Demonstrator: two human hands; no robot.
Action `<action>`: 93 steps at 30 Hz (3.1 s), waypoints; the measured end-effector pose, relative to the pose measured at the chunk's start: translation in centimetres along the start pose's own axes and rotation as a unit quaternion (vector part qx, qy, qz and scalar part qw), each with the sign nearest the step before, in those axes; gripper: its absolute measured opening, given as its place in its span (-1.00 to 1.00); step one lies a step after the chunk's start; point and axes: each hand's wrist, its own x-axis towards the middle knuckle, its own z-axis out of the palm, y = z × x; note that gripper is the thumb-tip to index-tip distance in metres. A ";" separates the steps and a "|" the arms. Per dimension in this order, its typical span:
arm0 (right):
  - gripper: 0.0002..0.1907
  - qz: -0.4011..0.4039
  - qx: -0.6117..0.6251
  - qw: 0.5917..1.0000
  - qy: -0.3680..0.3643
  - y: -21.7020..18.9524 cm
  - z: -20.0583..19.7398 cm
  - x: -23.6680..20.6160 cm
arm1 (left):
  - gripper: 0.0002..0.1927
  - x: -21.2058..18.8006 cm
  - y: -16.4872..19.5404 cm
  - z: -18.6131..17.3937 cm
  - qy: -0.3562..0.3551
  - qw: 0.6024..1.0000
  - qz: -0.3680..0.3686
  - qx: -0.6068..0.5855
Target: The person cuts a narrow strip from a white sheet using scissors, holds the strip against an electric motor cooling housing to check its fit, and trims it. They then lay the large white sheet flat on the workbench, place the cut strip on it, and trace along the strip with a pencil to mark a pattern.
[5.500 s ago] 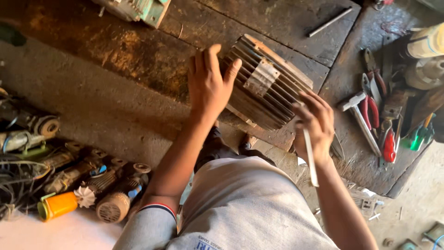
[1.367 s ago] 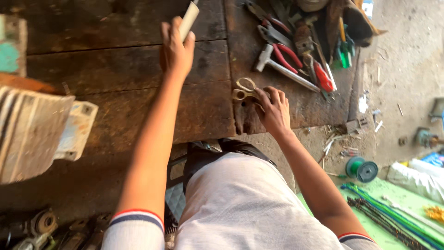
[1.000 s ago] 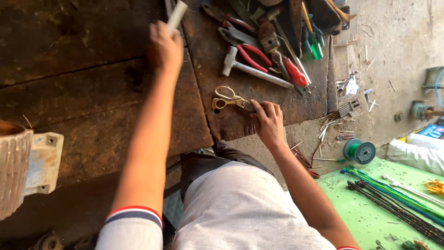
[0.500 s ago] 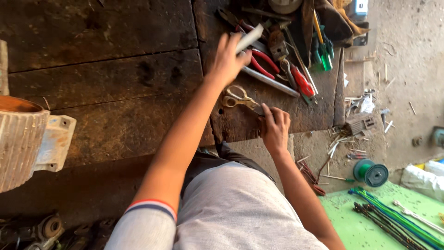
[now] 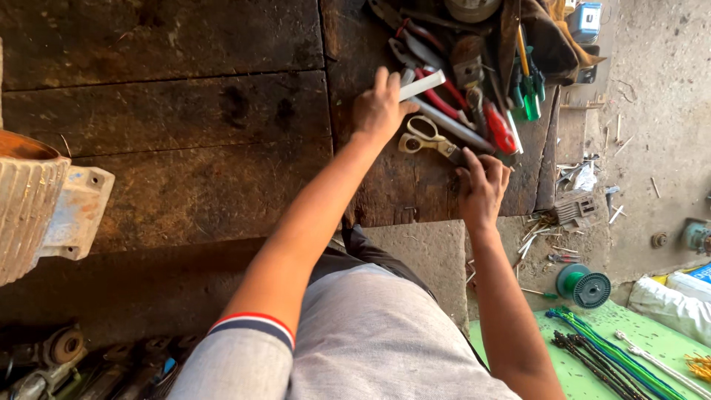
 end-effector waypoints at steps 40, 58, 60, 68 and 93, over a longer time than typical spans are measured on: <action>-0.78 -0.008 0.423 0.889 -0.176 -22.9 -6.3 -1.3 | -0.78 -26.6 -15.8 -20.0 -0.046 0.975 -0.093 -0.197; -0.90 0.107 0.417 0.880 -0.200 -30.8 -1.7 -0.6 | -0.93 -28.4 -21.5 -25.8 0.047 0.928 -0.044 -0.367; -0.90 0.100 0.463 0.854 -0.216 -30.8 -1.2 -0.3 | -0.90 -28.4 -21.1 -26.5 0.082 0.922 0.017 -0.378; -0.93 0.092 0.419 0.882 -0.194 -29.2 -0.2 0.0 | -0.88 -28.3 -18.1 -26.2 0.206 0.916 -0.042 -0.341; -0.89 0.155 0.668 0.681 -0.257 -23.5 -3.5 1.9 | -0.79 -29.3 -9.2 -23.3 0.191 0.771 -0.119 -0.596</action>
